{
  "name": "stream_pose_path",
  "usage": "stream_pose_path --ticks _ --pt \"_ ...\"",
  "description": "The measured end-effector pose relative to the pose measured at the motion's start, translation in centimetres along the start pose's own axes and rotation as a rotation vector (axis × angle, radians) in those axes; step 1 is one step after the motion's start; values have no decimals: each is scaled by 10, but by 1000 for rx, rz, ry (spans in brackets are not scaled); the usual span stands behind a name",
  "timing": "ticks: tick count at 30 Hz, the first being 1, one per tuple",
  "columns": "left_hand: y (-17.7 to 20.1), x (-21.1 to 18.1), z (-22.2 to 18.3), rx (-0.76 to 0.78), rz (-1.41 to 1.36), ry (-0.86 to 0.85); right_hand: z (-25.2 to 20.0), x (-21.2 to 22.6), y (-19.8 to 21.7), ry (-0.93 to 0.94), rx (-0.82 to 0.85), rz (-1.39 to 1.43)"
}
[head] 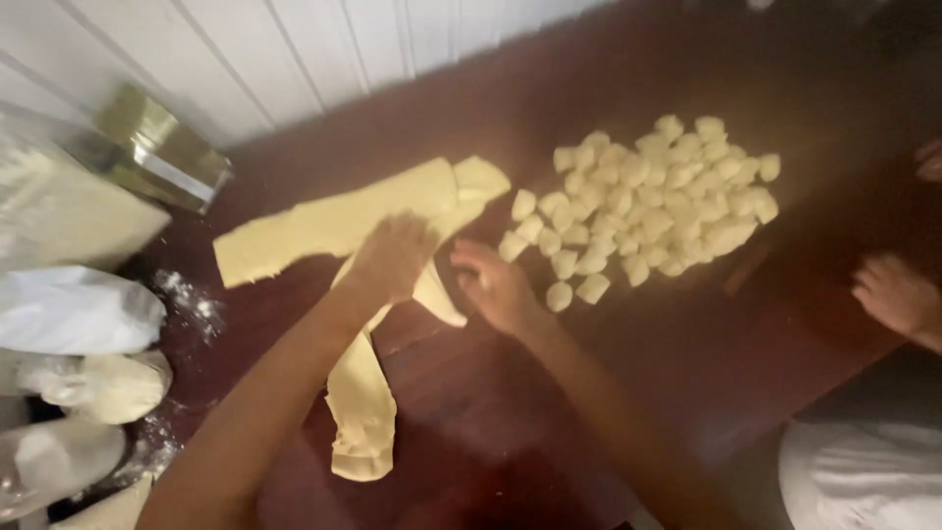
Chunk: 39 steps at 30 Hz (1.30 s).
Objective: The recorder rolls out and portions dough into small balls on a workbench.
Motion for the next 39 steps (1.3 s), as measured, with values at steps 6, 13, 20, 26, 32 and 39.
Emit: stream_pose_path --ticks 6,13,20,26,32,39 --pt "-41 33 -32 -591 -299 42 36 6 -5 81 -20 -121" --pt "-44 38 -59 -558 -480 67 52 5 -38 245 64 -140" --pt "-38 34 -12 -267 -473 8 48 -8 -44 15 212 -354" --pt "-50 34 -78 -463 -495 -55 57 2 -31 61 177 -374" --pt "-74 15 -206 -819 -888 255 54 12 -27 167 153 -349" --pt "-47 22 -216 -774 -881 336 23 11 -56 145 120 -259"
Point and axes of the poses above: each hand's wrist, its own z-axis towards the middle knuckle, its own y-axis out of the back of the hand, x = y × z, the point moved 4 cm from there along z, towards the middle knuckle, and after that the axes turned 14 degrees about y, right-handed, at the moved point
